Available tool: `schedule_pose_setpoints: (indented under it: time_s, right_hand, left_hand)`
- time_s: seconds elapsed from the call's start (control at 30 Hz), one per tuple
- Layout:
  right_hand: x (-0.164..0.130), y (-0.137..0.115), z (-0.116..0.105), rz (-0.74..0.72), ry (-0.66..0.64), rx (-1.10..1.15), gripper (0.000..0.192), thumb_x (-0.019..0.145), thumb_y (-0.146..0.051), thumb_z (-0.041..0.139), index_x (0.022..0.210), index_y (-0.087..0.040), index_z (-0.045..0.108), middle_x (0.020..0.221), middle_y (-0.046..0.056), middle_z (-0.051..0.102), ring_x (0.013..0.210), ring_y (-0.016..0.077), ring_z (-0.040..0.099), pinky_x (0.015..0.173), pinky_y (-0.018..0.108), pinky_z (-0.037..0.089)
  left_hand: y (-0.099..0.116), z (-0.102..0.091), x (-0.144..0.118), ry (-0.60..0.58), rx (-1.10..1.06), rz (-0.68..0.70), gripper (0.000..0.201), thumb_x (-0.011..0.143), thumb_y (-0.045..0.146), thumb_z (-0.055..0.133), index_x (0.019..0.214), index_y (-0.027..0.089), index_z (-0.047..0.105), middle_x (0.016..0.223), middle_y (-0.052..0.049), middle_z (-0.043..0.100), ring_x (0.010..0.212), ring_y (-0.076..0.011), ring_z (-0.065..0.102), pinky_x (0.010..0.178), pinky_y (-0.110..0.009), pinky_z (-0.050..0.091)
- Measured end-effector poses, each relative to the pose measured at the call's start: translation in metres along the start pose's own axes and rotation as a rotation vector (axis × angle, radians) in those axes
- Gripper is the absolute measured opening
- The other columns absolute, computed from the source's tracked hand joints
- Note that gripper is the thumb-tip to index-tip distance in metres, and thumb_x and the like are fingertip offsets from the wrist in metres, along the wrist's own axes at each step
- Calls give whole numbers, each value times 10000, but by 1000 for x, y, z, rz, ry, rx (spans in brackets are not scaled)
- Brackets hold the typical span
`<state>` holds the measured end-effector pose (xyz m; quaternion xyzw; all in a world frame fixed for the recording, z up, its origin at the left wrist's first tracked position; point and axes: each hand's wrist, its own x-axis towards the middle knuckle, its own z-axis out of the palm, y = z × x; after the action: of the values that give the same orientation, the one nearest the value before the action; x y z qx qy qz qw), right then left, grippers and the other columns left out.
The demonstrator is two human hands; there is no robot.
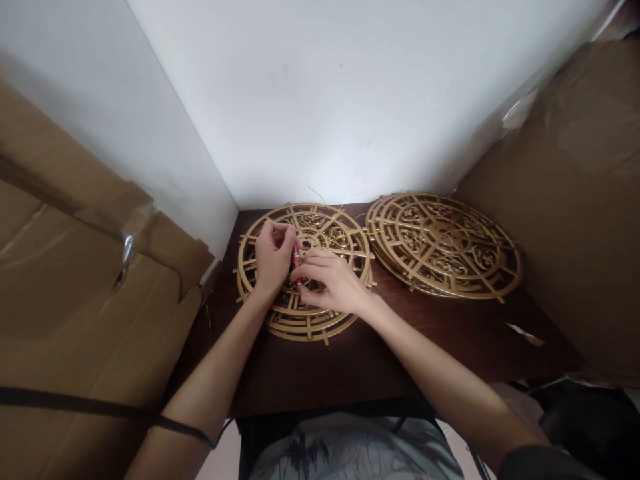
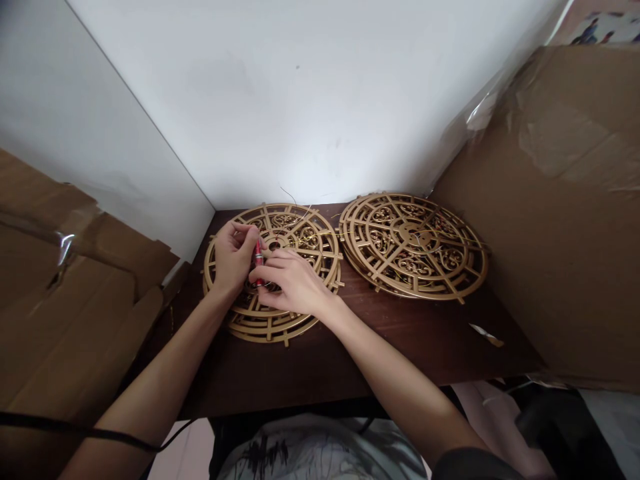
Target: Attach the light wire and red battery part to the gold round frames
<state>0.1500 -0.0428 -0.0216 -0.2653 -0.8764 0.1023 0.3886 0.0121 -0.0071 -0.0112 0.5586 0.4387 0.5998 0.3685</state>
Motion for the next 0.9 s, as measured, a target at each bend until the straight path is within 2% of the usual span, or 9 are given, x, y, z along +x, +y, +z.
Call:
schedule_pose_setpoints:
  time_s: [0.9]
  right_hand:
    - [1, -2, -2, 0, 2, 50, 192, 825, -172, 509, 922, -179, 675, 780, 42, 638, 778, 166, 557, 821, 334, 483]
  left_hand:
    - [-1, 0, 0, 1, 16, -15, 132, 815, 236, 558, 756, 186, 451, 566, 25, 571, 502, -99, 540, 511, -219, 434]
